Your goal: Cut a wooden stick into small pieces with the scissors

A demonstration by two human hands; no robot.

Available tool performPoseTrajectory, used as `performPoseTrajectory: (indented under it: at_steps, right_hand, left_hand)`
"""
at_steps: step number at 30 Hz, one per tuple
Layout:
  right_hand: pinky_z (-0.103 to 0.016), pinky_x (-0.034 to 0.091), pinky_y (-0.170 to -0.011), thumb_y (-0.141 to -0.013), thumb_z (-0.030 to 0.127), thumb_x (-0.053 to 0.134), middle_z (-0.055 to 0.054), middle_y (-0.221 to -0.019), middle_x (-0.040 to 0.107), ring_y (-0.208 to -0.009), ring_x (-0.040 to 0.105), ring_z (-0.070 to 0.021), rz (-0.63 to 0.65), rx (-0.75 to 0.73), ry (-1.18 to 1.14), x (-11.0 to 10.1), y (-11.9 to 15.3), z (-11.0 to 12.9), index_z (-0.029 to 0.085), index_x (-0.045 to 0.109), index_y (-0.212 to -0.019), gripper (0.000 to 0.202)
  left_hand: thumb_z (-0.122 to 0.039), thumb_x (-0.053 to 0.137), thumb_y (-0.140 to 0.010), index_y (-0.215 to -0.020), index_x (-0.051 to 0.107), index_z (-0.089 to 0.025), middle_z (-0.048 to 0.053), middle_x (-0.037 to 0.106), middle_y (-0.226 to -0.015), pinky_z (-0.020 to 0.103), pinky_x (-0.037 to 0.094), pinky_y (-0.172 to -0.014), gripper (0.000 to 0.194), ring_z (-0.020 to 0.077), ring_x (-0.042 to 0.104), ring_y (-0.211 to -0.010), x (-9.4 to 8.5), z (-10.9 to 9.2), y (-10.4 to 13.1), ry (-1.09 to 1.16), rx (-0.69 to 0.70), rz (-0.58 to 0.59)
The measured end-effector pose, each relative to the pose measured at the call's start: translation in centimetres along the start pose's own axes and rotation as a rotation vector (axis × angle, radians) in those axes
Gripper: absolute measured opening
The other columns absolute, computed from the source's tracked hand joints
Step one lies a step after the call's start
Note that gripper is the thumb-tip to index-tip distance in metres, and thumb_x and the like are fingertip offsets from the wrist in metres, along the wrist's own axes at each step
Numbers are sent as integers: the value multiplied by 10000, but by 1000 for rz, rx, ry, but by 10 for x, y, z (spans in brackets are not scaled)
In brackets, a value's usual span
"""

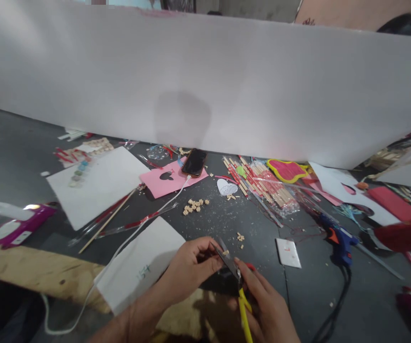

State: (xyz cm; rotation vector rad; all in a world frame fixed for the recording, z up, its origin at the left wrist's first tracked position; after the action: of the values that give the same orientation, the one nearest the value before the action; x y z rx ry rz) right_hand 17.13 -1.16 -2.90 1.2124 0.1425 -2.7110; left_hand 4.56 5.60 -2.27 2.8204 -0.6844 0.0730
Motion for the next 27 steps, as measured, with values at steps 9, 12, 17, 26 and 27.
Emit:
performPoseTrajectory:
  at_steps: [9,12,17,26,27]
  right_hand:
    - [-255,514,-644,-669,416,614,-46,-884,677,-765,652,-193,-89,169,26,-4,4,-18,220,542,-1027,414]
    - [-259,511,-665,-650,405,622,-67,-918,673,-817,645,-210,-127,108,60,-9,2,-13,217,563,-976,380]
    - [-280,503,-661,-640,456,616,-87,-954,650,-834,630,-230,-109,129,65,-5,5,-16,216,540,-1031,465]
    - [-303,488,-746,-681,405,601,-107,-1008,632,-897,610,-237,-1,73,49,4,5,-18,186,498,-1109,491]
    - [-295,490,-749,-690,381,594,-111,-1012,635,-897,615,-232,14,55,46,7,5,-21,181,493,-1111,477]
  left_hand:
    - [-344,587,-763,-726,601,-153,-28,565,-624,196,330,-510,195,84,443,-520,-3,-3,2,-93,-9,-54]
    - [-333,589,-758,-714,597,-155,-30,560,-616,195,320,-500,184,82,432,-511,-2,-3,2,-98,-12,-61]
    - [-314,593,-751,-688,592,-155,-38,539,-580,194,318,-500,171,81,424,-507,-3,-6,2,-109,-5,-77]
    - [-304,598,-756,-688,604,-145,-11,582,-624,199,354,-550,173,107,483,-586,-3,-6,2,-88,26,-76]
    - [-310,597,-756,-684,600,-144,-12,576,-616,198,352,-545,181,107,480,-581,-3,-5,1,-78,24,-75]
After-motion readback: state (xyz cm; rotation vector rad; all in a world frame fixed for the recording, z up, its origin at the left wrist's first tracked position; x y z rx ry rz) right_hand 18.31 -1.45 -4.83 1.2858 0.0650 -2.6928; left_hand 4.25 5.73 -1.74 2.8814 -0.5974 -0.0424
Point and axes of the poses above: each hand's wrist, its own y-axis away from the middle knuckle, its own x-axis out of the palm, z = x × y, the point moved 9 cm from there along -y, towards the middle knuckle
